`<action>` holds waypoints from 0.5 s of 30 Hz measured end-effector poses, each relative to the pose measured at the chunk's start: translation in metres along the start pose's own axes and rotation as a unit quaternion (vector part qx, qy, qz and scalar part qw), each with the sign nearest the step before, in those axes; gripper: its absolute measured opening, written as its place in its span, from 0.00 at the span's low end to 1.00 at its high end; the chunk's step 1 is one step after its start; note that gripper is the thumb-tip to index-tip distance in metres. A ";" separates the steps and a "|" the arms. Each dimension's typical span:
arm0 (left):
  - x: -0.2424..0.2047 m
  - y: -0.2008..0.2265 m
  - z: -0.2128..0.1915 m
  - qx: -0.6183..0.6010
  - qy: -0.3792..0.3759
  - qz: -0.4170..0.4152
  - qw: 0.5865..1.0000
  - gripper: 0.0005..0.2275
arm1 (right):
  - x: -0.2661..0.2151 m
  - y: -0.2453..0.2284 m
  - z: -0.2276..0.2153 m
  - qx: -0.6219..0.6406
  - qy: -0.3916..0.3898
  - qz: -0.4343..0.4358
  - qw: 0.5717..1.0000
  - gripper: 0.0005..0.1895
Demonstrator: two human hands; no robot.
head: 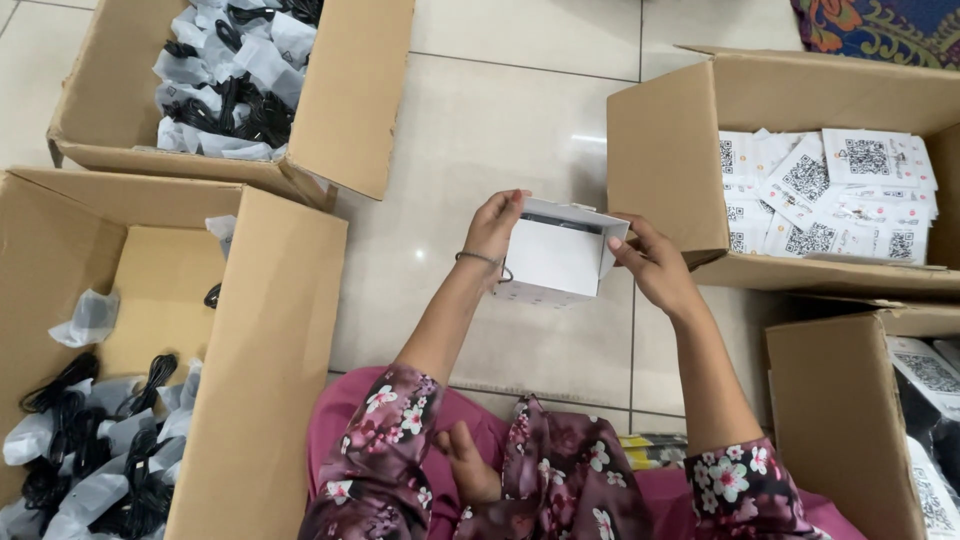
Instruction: The person packs electronic devices and QR code labels into small white boxes while sitting on the floor.
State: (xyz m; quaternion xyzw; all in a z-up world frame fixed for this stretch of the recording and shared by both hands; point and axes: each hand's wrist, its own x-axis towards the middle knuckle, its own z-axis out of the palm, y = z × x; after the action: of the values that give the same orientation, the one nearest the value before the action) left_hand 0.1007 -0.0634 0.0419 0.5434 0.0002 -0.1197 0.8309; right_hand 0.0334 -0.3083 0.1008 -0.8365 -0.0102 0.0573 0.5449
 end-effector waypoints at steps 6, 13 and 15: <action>0.029 0.012 0.007 0.111 0.040 -0.032 0.993 0.17 | 0.012 0.008 -0.001 0.031 0.016 0.007 0.999 0.16; 0.025 0.027 0.012 0.078 0.028 -0.048 0.995 0.17 | 0.023 0.004 -0.003 0.095 0.015 0.033 0.995 0.14; 0.014 0.041 0.015 0.082 0.014 -0.081 0.993 0.17 | 0.020 0.010 -0.004 0.097 0.007 0.009 0.995 0.14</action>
State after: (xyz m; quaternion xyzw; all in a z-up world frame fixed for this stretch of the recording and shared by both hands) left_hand 0.1205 -0.0640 0.0827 0.6094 0.0462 -0.1791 0.7710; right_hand 0.0537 -0.3149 0.0914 -0.7800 0.0066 0.0576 0.6231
